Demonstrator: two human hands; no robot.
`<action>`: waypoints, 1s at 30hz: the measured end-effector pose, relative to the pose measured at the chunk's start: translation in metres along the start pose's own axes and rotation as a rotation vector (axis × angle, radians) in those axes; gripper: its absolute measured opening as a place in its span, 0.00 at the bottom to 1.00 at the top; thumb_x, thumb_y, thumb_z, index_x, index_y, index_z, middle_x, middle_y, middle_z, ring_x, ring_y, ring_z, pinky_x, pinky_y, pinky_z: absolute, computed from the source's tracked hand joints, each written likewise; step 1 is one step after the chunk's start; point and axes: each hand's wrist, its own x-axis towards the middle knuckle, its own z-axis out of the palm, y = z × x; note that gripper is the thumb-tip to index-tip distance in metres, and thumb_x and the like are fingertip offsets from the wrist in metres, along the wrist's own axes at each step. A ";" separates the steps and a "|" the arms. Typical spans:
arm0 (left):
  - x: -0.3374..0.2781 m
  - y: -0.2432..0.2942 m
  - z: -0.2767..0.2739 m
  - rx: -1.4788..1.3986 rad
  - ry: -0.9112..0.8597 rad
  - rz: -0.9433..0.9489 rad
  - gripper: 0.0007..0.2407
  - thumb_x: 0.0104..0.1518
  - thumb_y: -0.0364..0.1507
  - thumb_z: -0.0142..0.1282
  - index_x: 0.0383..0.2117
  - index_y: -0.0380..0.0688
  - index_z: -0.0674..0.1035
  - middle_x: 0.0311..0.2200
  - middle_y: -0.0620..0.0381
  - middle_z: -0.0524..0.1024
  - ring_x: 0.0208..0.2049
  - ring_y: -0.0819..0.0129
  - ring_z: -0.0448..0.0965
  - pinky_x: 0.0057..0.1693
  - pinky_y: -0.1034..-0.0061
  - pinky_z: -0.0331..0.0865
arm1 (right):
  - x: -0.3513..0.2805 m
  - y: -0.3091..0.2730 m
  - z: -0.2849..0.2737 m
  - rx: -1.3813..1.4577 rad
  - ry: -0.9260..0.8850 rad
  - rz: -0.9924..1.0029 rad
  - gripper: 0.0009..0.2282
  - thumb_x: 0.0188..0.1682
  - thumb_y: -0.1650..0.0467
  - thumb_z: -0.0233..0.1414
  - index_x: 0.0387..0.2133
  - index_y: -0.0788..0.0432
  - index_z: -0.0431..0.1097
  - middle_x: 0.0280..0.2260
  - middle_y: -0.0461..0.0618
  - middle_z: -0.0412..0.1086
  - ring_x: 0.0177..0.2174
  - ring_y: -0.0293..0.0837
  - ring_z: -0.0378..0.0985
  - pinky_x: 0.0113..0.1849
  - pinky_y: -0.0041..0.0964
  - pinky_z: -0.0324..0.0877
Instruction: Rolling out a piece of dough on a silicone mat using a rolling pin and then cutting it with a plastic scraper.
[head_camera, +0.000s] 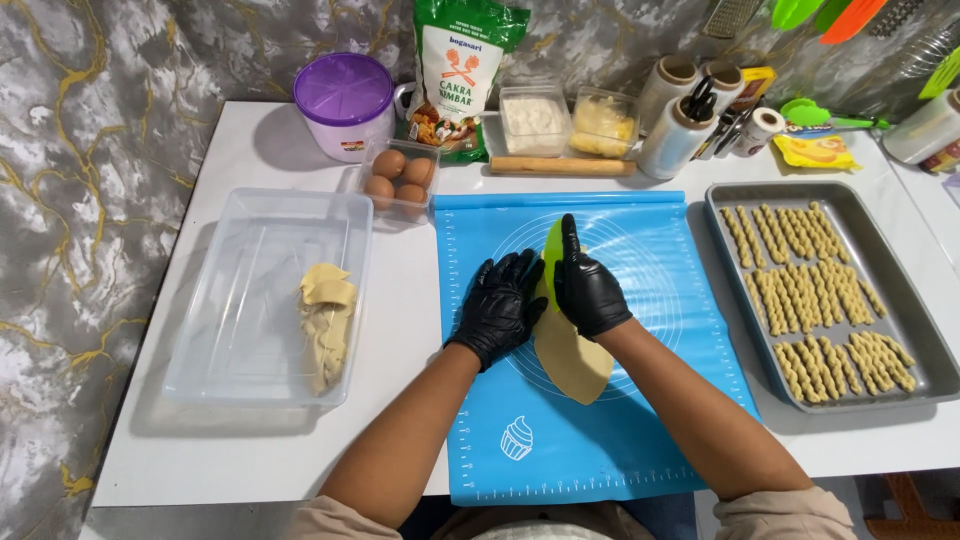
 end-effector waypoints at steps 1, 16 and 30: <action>0.000 0.001 -0.001 -0.001 -0.001 -0.002 0.26 0.66 0.51 0.38 0.69 0.63 0.63 0.69 0.56 0.61 0.71 0.58 0.55 0.73 0.54 0.41 | 0.000 -0.006 -0.005 -0.001 -0.002 0.000 0.27 0.52 0.68 0.48 0.65 0.64 0.53 0.35 0.59 0.78 0.37 0.59 0.81 0.34 0.53 0.79; 0.001 -0.002 0.003 -0.027 -0.023 0.001 0.26 0.67 0.51 0.36 0.70 0.60 0.61 0.71 0.60 0.57 0.72 0.60 0.53 0.75 0.52 0.37 | 0.050 -0.011 -0.016 -0.142 0.077 -0.108 0.27 0.53 0.70 0.44 0.63 0.76 0.49 0.24 0.53 0.73 0.28 0.57 0.81 0.24 0.48 0.76; 0.001 0.002 -0.005 -0.025 -0.080 -0.011 0.28 0.65 0.52 0.35 0.70 0.58 0.59 0.71 0.56 0.58 0.72 0.57 0.53 0.74 0.50 0.36 | -0.019 -0.008 -0.012 0.088 -0.076 0.022 0.25 0.51 0.68 0.50 0.59 0.70 0.58 0.27 0.55 0.77 0.34 0.57 0.83 0.28 0.49 0.78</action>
